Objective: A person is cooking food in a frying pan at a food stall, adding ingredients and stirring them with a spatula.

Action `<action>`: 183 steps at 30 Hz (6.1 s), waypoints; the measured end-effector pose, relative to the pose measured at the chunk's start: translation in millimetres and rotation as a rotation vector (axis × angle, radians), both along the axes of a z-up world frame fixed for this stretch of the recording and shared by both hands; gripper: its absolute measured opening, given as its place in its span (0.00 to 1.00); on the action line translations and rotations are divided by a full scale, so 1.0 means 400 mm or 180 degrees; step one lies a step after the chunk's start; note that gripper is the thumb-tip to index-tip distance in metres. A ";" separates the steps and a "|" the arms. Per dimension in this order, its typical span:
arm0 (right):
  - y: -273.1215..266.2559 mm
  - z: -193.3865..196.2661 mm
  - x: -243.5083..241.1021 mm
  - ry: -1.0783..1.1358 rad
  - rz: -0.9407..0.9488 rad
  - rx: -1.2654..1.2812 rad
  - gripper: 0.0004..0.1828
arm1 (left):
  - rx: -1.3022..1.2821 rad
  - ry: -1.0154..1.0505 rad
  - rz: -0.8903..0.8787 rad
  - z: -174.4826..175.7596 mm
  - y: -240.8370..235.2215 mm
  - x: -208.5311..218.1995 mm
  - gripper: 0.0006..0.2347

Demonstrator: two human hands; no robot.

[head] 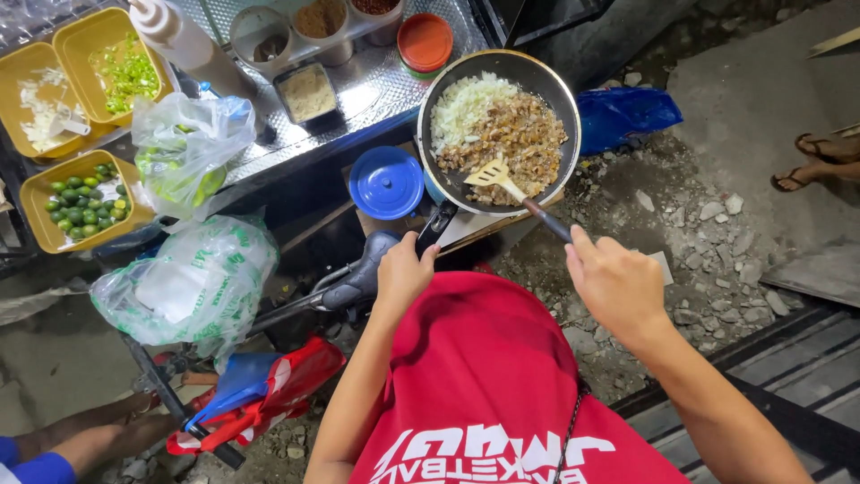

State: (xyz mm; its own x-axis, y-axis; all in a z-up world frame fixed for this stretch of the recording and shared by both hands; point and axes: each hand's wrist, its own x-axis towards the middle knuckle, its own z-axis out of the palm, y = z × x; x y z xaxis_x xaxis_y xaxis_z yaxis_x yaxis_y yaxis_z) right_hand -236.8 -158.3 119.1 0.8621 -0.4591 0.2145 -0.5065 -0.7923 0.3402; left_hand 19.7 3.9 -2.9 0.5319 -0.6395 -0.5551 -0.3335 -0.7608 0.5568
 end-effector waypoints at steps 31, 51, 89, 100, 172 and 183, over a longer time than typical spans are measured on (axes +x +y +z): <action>-0.171 0.020 -0.026 -0.0173 0.0540 0.0167 0.13 | -0.0117 -0.0277 0.0089 -0.009 0.000 0.001 0.20; -0.141 0.024 0.041 -0.0002 0.0472 0.0204 0.16 | -0.0035 -0.0297 0.0070 -0.042 0.007 0.003 0.21; -0.268 -0.036 0.042 0.0303 -0.0396 0.0100 0.17 | 0.0106 -0.0076 0.0090 -0.003 -0.004 0.004 0.19; -0.478 0.187 -0.075 0.1376 0.0019 -0.0264 0.16 | 0.0016 -0.0362 0.0055 -0.019 0.001 0.003 0.20; -0.215 0.019 0.119 0.0620 -0.0679 -0.0047 0.14 | 0.0116 -0.0110 0.0074 -0.014 0.002 -0.001 0.20; -0.190 0.028 0.130 0.0490 -0.0459 0.0037 0.13 | 0.0084 -0.0098 0.0132 -0.002 -0.001 0.000 0.20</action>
State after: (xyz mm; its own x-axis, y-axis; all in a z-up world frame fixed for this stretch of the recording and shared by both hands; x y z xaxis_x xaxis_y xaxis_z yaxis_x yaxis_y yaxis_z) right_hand -185.0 -234.2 130.2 0.8096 -0.5816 0.0793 -0.5576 -0.7197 0.4136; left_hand 19.7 3.6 -3.7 0.5747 -0.6019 -0.5545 -0.3180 -0.7885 0.5264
